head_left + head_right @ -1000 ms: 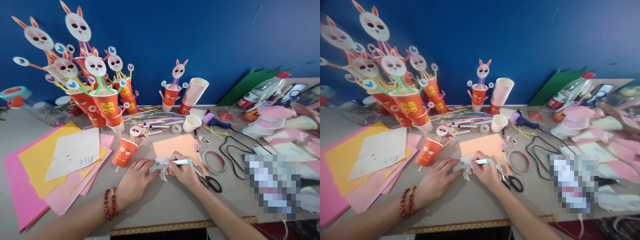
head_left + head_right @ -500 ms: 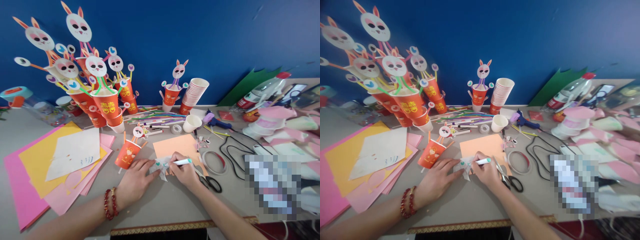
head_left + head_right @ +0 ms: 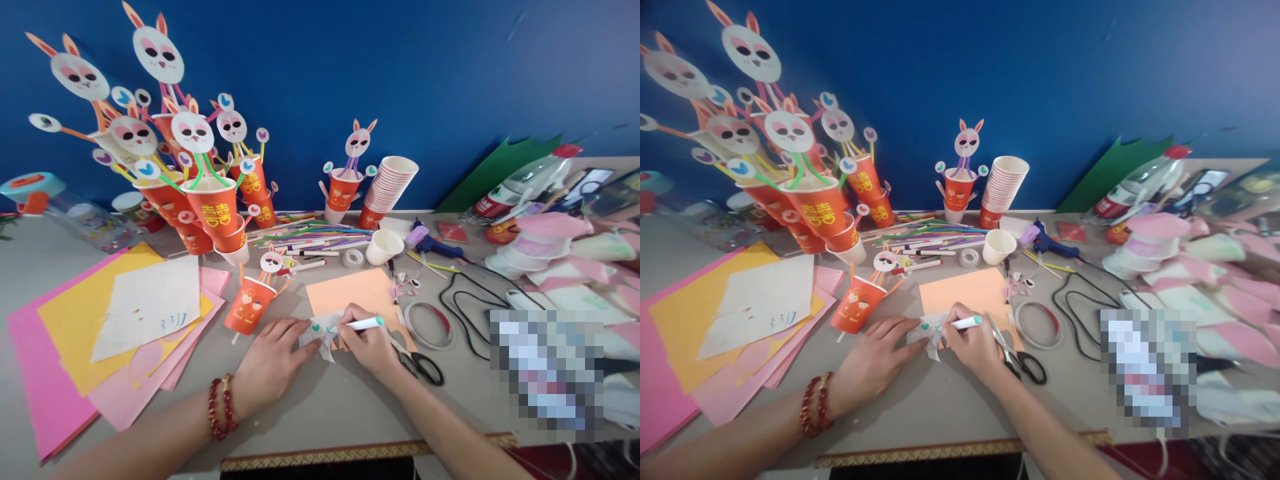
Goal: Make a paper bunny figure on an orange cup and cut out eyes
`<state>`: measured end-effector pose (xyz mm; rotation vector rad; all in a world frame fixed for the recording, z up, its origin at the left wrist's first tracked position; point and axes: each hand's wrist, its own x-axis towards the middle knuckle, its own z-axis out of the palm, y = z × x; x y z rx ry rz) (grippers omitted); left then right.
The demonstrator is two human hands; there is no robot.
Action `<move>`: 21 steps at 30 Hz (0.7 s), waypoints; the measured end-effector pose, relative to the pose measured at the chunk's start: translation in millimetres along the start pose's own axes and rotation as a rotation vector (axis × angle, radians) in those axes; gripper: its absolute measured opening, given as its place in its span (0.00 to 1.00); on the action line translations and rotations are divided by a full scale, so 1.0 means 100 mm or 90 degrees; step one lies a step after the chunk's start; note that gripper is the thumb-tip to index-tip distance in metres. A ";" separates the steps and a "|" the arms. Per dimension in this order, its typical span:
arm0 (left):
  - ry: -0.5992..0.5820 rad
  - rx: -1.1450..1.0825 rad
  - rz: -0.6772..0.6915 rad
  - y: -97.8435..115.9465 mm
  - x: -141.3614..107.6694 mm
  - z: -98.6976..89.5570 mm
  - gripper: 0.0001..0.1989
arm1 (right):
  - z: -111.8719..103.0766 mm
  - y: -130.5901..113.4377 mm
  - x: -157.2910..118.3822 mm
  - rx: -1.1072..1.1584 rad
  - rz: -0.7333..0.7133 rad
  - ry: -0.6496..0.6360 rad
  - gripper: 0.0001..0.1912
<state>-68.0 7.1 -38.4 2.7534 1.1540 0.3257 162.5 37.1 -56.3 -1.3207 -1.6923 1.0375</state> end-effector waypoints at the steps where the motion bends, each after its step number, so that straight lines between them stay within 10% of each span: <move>1: 0.000 0.001 0.000 0.00 0.00 0.00 0.22 | 0.00 0.00 0.00 -0.002 -0.003 0.005 0.10; 21: -0.009 0.002 -0.001 0.00 0.00 0.00 0.22 | 0.01 -0.04 0.01 0.033 0.004 0.036 0.09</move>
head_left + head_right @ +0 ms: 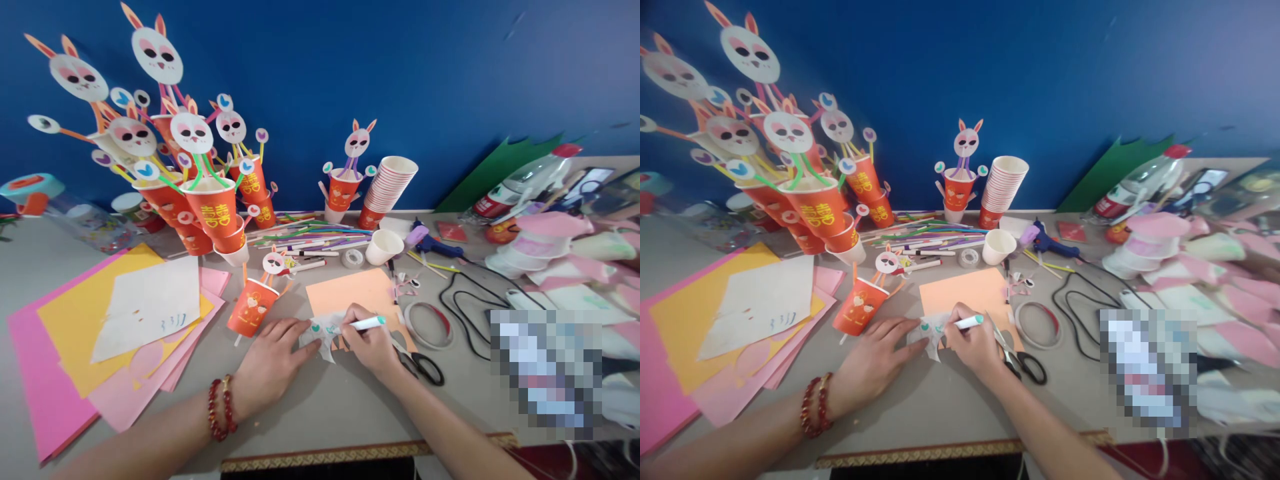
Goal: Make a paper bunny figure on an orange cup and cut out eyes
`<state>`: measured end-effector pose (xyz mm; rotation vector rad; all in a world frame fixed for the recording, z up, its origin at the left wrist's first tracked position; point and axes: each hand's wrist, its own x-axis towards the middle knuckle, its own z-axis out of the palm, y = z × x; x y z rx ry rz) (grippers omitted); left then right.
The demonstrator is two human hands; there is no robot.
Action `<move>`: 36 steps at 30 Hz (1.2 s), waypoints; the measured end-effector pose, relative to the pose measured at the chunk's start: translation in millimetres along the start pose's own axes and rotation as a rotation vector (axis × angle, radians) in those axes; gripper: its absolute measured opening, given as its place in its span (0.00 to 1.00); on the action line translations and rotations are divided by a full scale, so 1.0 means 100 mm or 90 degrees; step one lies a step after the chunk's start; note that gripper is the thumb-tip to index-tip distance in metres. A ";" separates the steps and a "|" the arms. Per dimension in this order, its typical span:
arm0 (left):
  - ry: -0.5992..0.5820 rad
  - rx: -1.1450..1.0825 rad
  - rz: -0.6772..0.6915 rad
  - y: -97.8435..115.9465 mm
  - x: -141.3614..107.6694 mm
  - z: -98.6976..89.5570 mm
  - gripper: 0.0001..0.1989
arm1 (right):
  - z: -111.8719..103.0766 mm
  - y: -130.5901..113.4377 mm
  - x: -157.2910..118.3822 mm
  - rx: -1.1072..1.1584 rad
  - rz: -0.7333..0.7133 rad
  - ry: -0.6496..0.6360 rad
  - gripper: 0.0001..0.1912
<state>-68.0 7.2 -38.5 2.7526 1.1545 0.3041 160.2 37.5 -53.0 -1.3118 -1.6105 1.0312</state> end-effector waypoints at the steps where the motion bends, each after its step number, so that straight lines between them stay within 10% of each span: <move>1: -0.003 -0.001 0.001 0.00 0.00 0.00 0.22 | 0.00 -0.01 0.00 0.018 0.007 0.008 0.09; 36: 0.012 -0.003 -0.003 0.00 0.00 0.01 0.21 | 0.00 0.02 -0.01 -0.022 -0.003 -0.014 0.10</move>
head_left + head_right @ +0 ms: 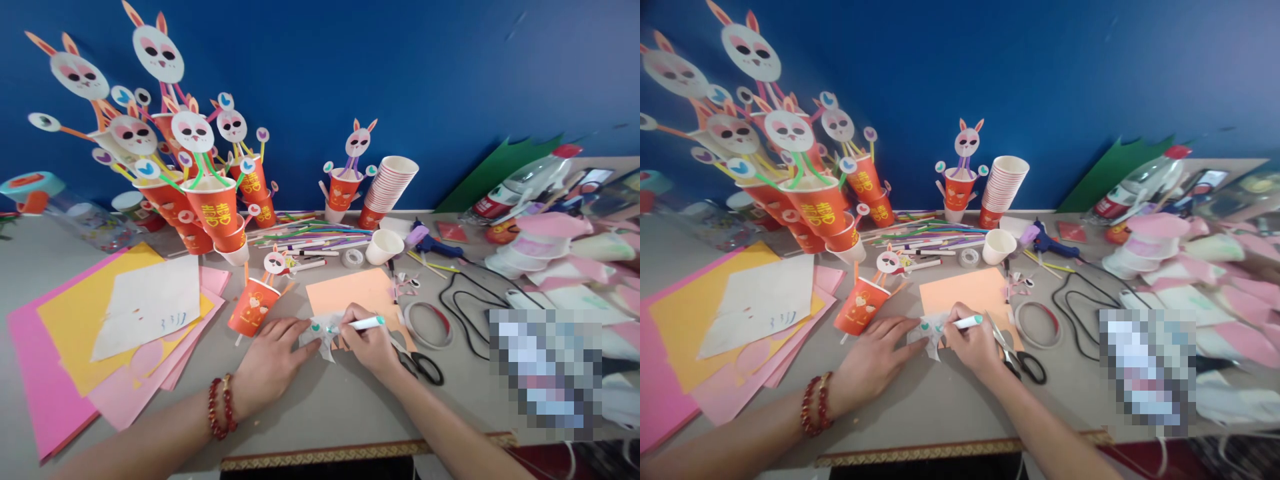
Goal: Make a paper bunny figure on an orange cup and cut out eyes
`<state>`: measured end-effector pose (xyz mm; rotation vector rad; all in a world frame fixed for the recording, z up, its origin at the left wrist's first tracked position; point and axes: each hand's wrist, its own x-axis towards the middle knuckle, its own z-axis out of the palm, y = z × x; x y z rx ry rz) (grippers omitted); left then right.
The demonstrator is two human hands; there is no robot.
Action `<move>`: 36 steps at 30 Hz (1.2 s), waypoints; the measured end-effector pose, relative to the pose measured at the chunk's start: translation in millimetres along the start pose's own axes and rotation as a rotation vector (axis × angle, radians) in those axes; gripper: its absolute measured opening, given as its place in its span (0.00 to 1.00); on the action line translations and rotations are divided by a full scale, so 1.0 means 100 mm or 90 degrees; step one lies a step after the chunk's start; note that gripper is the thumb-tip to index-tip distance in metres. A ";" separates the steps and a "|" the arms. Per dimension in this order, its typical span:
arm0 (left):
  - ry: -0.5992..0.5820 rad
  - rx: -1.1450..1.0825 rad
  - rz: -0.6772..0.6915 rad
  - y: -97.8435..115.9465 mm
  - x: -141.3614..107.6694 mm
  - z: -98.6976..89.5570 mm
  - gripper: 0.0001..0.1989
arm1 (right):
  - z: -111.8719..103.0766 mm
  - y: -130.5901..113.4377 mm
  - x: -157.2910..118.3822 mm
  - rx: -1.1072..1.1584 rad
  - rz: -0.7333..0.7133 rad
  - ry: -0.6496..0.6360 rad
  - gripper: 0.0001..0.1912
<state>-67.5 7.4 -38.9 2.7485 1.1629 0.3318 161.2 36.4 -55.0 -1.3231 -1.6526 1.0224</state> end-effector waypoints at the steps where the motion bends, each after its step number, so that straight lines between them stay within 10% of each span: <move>1: -0.001 0.000 0.000 0.00 0.00 0.00 0.21 | 0.00 0.00 0.00 -0.001 0.001 0.001 0.10; 36: 0.000 0.000 0.001 -0.01 0.00 0.01 0.21 | 0.01 -0.01 0.01 0.011 0.006 0.012 0.10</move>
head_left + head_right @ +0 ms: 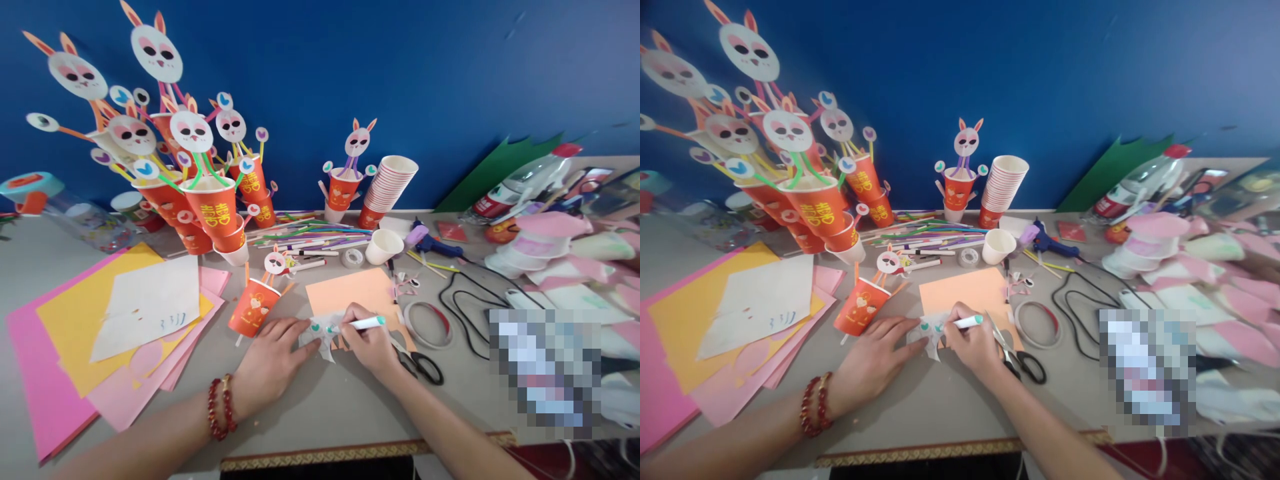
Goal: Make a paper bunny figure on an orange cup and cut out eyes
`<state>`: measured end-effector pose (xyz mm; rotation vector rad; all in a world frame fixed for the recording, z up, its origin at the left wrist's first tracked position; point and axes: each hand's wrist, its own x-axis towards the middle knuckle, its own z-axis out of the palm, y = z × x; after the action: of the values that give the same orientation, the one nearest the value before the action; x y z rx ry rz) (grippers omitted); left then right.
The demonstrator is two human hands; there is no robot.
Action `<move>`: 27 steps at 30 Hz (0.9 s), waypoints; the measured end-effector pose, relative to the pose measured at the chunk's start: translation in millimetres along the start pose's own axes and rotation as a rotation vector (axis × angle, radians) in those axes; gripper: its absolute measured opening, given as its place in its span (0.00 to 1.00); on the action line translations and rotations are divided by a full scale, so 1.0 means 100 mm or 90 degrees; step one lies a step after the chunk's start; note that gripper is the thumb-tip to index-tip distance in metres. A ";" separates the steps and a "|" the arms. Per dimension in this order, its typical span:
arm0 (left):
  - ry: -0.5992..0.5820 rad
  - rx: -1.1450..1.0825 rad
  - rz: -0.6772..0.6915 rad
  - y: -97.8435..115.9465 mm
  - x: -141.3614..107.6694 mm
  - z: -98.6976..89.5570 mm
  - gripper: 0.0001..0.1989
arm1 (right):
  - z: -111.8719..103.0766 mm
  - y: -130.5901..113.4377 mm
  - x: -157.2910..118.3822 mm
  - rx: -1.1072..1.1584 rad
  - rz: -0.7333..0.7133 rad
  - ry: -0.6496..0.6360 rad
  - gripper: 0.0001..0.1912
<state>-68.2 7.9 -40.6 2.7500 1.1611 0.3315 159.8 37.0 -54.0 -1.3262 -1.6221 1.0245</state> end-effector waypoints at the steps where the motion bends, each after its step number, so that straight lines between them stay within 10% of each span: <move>1: -0.002 -0.001 0.000 0.00 0.00 0.00 0.21 | 0.00 -0.01 0.00 0.001 -0.001 0.002 0.10; 27: 0.008 0.007 -0.001 0.01 -0.01 0.00 0.21 | -0.01 0.02 0.00 0.008 -0.008 0.019 0.09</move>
<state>-67.8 6.3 -40.3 2.7591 1.1719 0.3433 161.5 37.5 -55.2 -1.3157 -1.5972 1.0009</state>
